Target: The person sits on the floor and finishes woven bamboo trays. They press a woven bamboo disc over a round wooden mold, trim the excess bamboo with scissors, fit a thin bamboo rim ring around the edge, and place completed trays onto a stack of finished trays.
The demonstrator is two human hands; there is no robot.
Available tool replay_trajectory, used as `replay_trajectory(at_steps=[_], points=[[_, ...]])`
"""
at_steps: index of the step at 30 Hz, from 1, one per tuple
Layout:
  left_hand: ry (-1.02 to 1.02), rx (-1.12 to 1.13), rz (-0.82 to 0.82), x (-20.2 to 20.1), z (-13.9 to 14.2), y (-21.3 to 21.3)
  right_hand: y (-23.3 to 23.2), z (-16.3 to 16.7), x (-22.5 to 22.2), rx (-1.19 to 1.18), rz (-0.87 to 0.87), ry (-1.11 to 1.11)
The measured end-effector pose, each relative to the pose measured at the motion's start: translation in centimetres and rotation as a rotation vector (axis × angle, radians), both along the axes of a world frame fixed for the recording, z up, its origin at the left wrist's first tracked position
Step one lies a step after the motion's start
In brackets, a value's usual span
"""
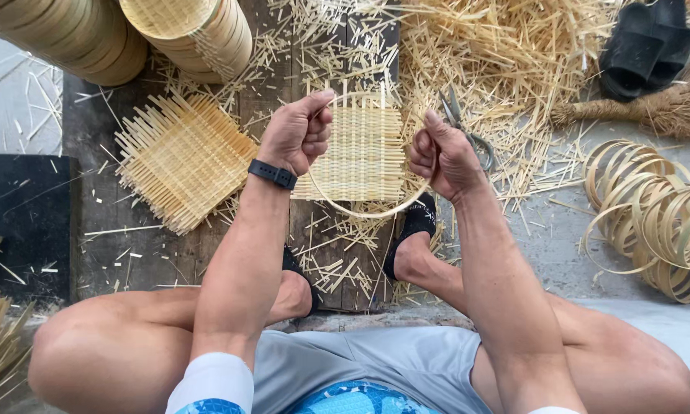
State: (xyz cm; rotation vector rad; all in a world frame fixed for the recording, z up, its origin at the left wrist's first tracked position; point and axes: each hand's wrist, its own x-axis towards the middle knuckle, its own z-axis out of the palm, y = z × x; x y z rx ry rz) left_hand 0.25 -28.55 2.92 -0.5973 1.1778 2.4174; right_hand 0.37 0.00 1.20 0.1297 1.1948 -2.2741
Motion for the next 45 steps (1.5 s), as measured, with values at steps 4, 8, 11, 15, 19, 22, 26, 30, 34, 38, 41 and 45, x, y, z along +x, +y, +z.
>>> replay_trajectory(at_steps=[4,8,11,15,19,22,26,30,34,38,41,45], points=[[-0.090,-0.030,0.172,-0.5,-3.2,-1.0,0.1,-2.7,-0.9,0.341,-0.074,0.098],[-0.001,-0.353,0.261,-1.0,-9.4,-1.2,-1.0,-7.8,-2.5,0.696,-0.174,0.125],[0.068,-0.792,0.184,-1.5,-14.5,-1.5,-2.5,-12.3,-3.9,0.939,-0.164,0.098],[0.051,-1.295,0.033,-2.1,-19.8,-2.4,-4.5,-17.2,-5.1,1.212,-0.144,0.284],[0.037,-1.242,0.013,-2.8,-22.0,-3.1,-5.4,-18.8,-6.0,1.265,-0.114,0.342],[-0.042,-1.287,-0.042,-3.1,-22.4,-3.8,-5.4,-18.6,-6.2,1.203,-0.121,0.175],[0.014,-1.203,-0.018,-2.7,-22.0,-4.2,-5.1,-18.0,-5.6,1.055,-0.127,0.092],[0.014,-1.225,-0.003,-1.9,-22.5,-4.1,-4.9,-18.2,-4.8,1.083,-0.144,0.114],[0.030,-1.181,-0.003,-1.5,-23.5,-4.4,-5.0,-18.7,-4.7,1.316,-0.075,0.369],[-0.009,-1.196,-0.004,-2.0,-23.3,-5.1,-5.6,-18.4,-5.1,1.330,-0.066,0.254],[-0.026,-1.142,-0.037,-2.5,-22.7,-5.9,-5.8,-17.8,-5.3,1.286,-0.065,0.250],[-0.116,-0.992,-0.055,-2.6,-22.4,-6.6,-5.8,-17.3,-5.7,1.212,-0.044,0.167]])
